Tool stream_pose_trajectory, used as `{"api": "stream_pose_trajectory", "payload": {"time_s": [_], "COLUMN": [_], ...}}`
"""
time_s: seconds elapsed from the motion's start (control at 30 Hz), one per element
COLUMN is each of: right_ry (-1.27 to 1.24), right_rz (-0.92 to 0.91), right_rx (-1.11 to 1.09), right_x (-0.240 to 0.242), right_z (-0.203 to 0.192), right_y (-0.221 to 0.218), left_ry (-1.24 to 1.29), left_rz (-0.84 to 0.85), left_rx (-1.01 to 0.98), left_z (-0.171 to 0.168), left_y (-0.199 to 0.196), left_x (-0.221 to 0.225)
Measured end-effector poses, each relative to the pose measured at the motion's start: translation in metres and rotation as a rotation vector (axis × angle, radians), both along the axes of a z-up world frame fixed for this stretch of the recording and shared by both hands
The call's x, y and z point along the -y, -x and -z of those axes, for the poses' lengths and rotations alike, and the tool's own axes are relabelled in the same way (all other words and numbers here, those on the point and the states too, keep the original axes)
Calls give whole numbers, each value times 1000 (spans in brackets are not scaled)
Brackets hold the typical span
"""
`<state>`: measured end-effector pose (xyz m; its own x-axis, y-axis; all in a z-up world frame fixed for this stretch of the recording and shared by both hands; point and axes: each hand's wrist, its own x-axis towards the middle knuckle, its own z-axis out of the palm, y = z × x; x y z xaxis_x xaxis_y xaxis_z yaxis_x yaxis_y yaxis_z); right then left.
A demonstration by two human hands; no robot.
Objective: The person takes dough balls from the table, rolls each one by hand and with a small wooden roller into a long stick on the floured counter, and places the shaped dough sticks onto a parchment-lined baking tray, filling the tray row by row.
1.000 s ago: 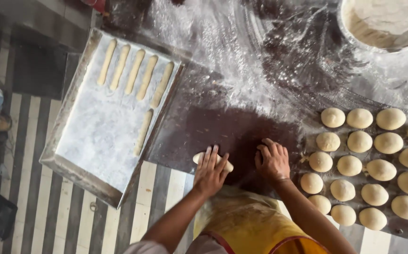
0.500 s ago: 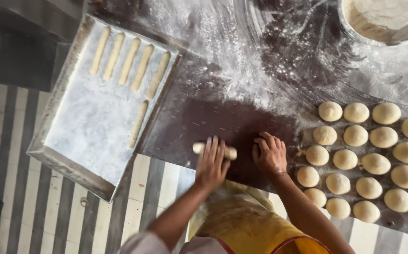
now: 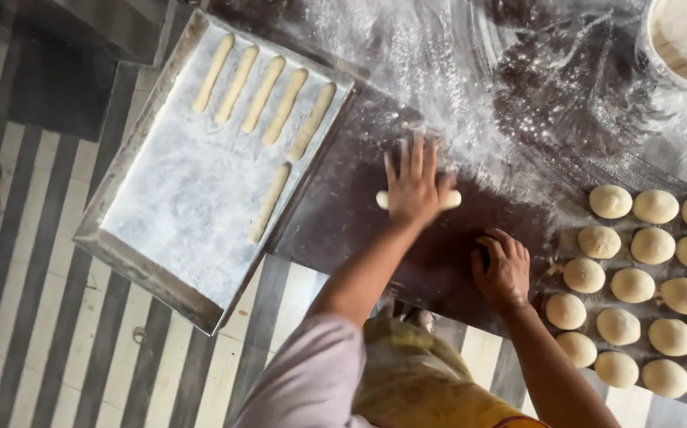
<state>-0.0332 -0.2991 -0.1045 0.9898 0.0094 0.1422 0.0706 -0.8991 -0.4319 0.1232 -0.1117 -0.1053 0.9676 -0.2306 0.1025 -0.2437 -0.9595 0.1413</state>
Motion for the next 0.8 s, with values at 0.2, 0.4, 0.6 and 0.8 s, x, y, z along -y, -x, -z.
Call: {"api": "stream_pose_trajectory", "payload": {"time_s": [0.2,0.4,0.6,0.8], "right_ry": [-100,230,149,896], "right_rz": [-52,-49,-353,-388], "right_rx": [-44,-350,-202,-646], "right_x": [-57,-96,-103,-118], "right_z": [-17,-15,125,-32], "right_y": [27,71,122,-67], "left_ry": [302,250,703,299], "left_rz": [374,319,491,391], "left_rx": [-234,-523,-307,-195], "left_z": [-26,-17,-15,27], "left_y": [153,166,191,58], "left_x": [-76,-125,-80,-17]}}
